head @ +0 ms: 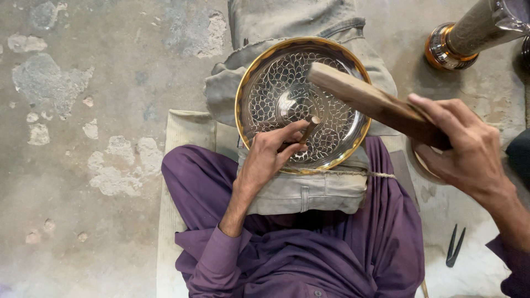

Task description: The person sits on the workshop floor with an engraved brass tray resting on a cloth cushion. They hold a steel punch against the tray's patterned surface with one hand and repeatedly strike the punch with a wooden mallet held in the other hand, working the decorative design across the tray.

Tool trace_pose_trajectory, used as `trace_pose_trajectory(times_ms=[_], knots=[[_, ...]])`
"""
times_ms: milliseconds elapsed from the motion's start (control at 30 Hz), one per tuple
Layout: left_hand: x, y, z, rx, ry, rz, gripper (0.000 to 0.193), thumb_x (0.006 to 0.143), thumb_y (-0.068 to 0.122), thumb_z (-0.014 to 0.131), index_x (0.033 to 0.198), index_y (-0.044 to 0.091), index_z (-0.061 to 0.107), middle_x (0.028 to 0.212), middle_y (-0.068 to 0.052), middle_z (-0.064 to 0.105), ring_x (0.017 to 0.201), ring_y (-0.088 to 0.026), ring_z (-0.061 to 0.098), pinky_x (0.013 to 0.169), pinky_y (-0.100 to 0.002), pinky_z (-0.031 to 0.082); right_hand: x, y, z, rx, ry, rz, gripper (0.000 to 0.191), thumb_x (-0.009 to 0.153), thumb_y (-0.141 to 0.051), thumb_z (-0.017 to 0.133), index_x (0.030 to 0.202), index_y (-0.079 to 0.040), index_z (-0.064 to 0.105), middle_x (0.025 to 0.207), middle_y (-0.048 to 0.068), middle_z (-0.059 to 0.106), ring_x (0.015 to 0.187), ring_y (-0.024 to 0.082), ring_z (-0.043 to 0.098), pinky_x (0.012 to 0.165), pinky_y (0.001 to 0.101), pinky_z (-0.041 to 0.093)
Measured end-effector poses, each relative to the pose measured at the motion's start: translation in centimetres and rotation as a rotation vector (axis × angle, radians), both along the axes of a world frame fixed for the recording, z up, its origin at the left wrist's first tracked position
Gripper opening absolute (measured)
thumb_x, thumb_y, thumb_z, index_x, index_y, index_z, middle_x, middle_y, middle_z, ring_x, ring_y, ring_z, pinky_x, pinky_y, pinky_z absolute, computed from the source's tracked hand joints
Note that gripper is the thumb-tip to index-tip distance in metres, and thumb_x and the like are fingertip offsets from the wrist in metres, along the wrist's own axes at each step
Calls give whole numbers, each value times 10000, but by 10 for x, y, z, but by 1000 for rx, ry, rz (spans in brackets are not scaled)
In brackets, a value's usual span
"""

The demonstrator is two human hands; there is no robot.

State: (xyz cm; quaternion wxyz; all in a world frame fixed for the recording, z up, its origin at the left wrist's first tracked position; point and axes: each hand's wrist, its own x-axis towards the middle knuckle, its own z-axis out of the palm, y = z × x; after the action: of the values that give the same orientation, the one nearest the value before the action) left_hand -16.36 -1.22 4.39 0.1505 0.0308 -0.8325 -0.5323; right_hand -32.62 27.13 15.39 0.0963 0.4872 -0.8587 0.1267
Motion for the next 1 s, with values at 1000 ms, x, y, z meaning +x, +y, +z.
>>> trace_pose_trajectory(times_ms=[1000], knots=[[1,1,3,2,-35,0,500,906,108,748,1384,151,610,1036,-101,797,961,-196,799,848,-350,649,-1,4,-8,356,113,-135,623,883,-202,708,1483,-297,570,967,33,730,807,227,726,701,402,607]])
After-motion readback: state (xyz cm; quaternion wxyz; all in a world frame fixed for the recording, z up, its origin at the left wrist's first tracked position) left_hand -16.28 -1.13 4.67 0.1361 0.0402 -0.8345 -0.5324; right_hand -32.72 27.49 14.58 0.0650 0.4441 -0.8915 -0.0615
